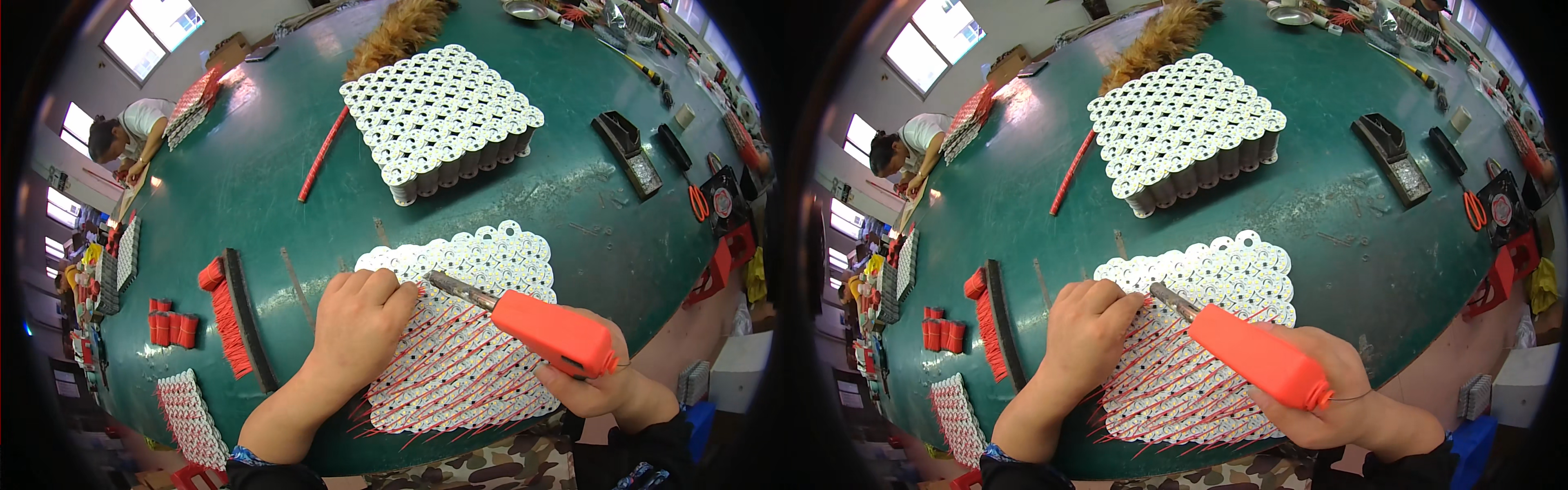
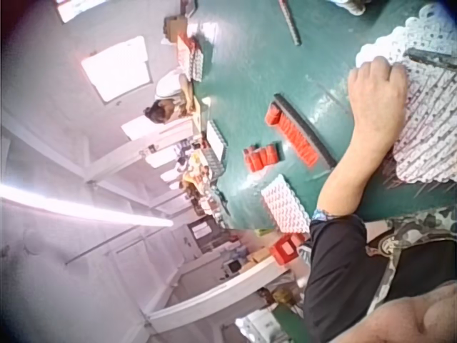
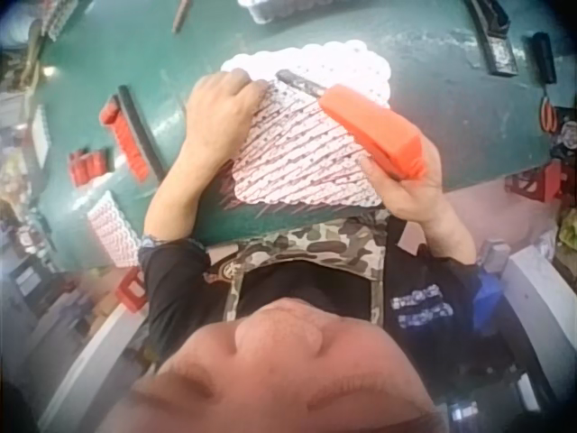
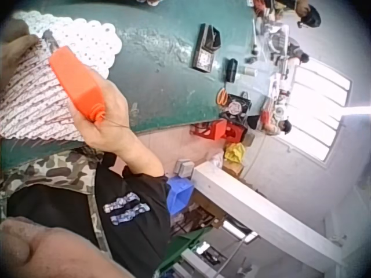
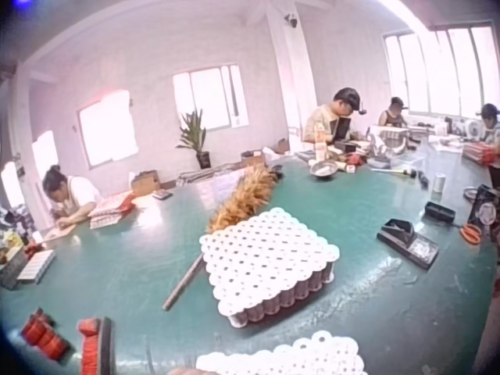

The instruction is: The person solders wires onto LED circuit boards using a soldering gun, repeatedly taking wires and soldering them to the panel.

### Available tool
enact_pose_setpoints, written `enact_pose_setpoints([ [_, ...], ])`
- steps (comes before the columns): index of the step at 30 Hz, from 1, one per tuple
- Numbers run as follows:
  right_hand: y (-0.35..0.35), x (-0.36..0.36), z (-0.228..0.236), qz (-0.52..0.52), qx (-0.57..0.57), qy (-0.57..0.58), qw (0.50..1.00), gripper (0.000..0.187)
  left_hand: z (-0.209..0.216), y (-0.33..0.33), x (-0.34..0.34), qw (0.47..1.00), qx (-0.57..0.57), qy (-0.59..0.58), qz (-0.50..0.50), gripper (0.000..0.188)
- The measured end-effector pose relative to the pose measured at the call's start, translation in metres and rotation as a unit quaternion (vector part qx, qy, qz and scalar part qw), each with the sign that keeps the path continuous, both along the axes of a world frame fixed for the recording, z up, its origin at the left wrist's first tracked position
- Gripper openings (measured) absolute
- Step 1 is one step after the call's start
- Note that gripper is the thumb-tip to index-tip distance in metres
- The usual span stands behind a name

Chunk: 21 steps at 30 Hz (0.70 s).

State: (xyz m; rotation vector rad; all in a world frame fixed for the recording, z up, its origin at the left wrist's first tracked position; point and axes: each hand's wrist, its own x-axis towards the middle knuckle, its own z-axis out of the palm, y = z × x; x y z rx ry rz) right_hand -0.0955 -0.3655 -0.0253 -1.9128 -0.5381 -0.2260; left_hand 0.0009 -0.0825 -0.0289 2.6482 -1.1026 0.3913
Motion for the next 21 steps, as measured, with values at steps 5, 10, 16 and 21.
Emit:
enact_pose_setpoints([
  [5, 0.0023, 0.0030, 0.0029, 0.004, -0.019, -0.003, 1.000, 0.055, 0.0004, 0.0009, 0.0005, 1.000, 0.007, 0.003, 0.000, 0.021],
  [10, 0.0012, 0.0039, 0.0040, 0.014, -0.033, 0.010, 0.999, 0.057, -0.0001, 0.0011, 0.0018, 1.000, 0.015, -0.001, -0.004, 0.017],
  [16, -0.0007, 0.0006, 0.0039, 0.026, -0.025, 0.048, 0.998, 0.057, -0.0007, 0.0008, 0.0021, 1.000, 0.016, -0.009, -0.008, 0.014],
  [21, -0.0026, 0.0000, 0.0070, 0.025, -0.026, 0.062, 0.997, 0.056, 0.0011, 0.0007, 0.0011, 1.000, 0.018, 0.005, -0.002, 0.022],
])
